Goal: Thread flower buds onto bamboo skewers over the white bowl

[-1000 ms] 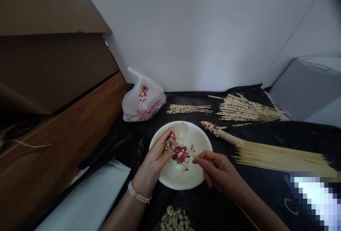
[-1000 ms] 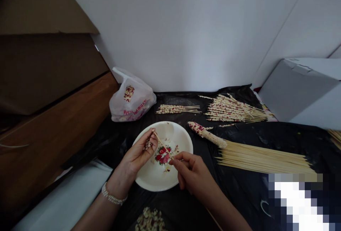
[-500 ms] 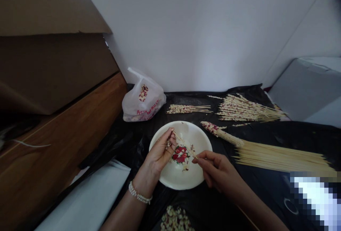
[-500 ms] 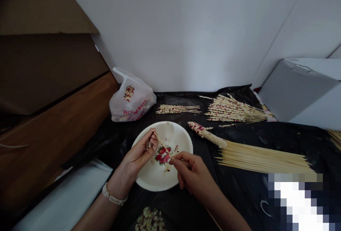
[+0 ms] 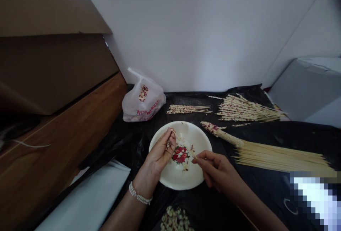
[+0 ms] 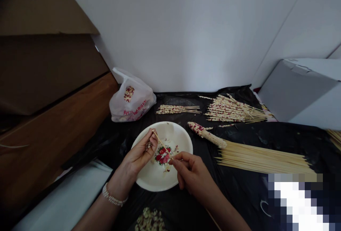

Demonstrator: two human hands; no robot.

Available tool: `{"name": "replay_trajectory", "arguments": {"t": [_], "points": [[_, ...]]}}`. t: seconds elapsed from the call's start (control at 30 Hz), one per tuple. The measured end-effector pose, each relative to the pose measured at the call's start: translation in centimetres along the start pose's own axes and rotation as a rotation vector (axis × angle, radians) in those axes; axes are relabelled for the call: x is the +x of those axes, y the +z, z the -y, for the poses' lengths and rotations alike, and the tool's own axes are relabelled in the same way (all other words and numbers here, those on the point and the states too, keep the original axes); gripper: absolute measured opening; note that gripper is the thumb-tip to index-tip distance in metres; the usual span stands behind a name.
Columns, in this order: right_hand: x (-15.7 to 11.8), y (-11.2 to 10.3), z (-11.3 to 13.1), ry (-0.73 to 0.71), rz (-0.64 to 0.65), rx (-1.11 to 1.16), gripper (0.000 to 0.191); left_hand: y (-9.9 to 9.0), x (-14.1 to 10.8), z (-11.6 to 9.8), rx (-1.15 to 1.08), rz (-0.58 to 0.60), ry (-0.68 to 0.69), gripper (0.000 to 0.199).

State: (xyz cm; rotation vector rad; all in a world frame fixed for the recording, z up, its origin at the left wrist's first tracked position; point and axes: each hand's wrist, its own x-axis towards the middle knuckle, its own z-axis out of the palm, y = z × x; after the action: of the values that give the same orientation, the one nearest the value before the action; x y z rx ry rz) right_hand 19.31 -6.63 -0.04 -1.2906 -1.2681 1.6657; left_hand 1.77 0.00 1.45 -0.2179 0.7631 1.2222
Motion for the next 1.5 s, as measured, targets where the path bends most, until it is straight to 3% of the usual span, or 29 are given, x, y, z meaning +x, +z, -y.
{"name": "replay_trajectory", "arguments": {"t": [1.0,1.17,1.5], "points": [[-0.05,0.15,0.05,0.009,-0.002,0.014,0.035,0.1,-0.06,0.11,0.014,-0.017,0.03,0.015],[-0.05,0.24,0.18,-0.006,-0.005,0.019,0.035,0.18,-0.24,0.12,-0.028,-0.016,-0.009,0.01],[-0.11,0.21,-0.16,-0.01,-0.006,-0.015,0.033,0.28,-0.5,0.13,-0.158,-0.005,-0.096,0.02]]}}
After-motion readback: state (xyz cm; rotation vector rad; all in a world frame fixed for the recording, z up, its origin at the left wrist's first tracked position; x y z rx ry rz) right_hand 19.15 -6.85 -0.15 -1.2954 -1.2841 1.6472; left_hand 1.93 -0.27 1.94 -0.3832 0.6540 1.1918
